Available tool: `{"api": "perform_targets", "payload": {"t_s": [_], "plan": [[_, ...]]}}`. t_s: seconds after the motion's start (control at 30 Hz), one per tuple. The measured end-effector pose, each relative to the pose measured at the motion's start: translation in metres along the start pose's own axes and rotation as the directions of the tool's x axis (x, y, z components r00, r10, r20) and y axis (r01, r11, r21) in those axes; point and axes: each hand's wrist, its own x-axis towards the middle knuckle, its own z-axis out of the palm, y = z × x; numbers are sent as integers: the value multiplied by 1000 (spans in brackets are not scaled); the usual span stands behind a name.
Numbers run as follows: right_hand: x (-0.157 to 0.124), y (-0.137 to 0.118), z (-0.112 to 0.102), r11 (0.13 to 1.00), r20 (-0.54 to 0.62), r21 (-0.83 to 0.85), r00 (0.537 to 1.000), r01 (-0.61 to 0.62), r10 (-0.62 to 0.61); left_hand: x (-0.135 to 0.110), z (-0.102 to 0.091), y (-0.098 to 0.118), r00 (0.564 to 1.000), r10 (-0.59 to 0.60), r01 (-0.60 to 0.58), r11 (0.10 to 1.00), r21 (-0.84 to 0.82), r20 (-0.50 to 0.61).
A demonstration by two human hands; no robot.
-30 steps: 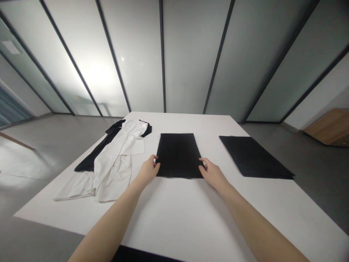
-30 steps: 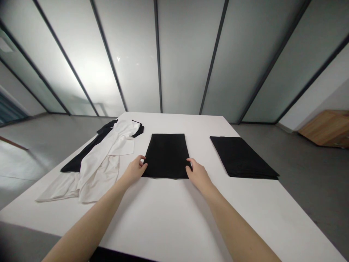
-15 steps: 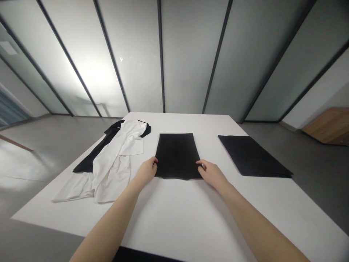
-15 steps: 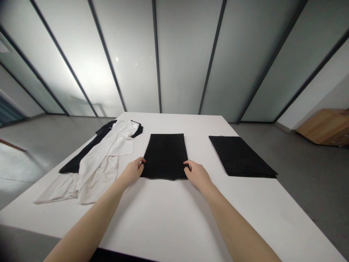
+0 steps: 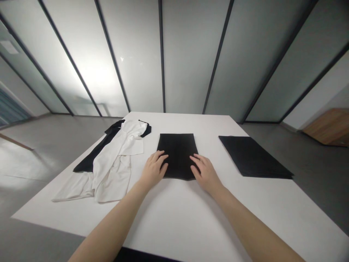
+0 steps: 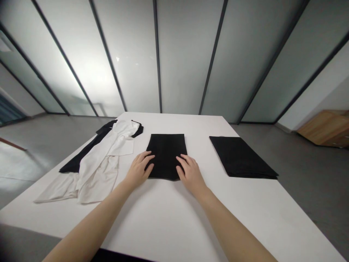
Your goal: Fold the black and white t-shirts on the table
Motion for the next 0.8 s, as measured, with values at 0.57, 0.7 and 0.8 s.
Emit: {"api": "perform_targets", "payload": {"t_s": [0.57, 0.7, 0.8], "plan": [[-8, -7, 16, 999, 342, -11, 939, -30, 32, -3, 3, -2, 957, 12, -42, 995, 95, 289], [-6, 4, 12, 998, 340, -56, 939, -30, 47, 0, -11, -14, 949, -31, -10, 991, 130, 313], [-4, 11, 9, 996, 331, -84, 943, -16, 43, 1, -20, -23, 935, -3, -44, 991, 123, 355]]}}
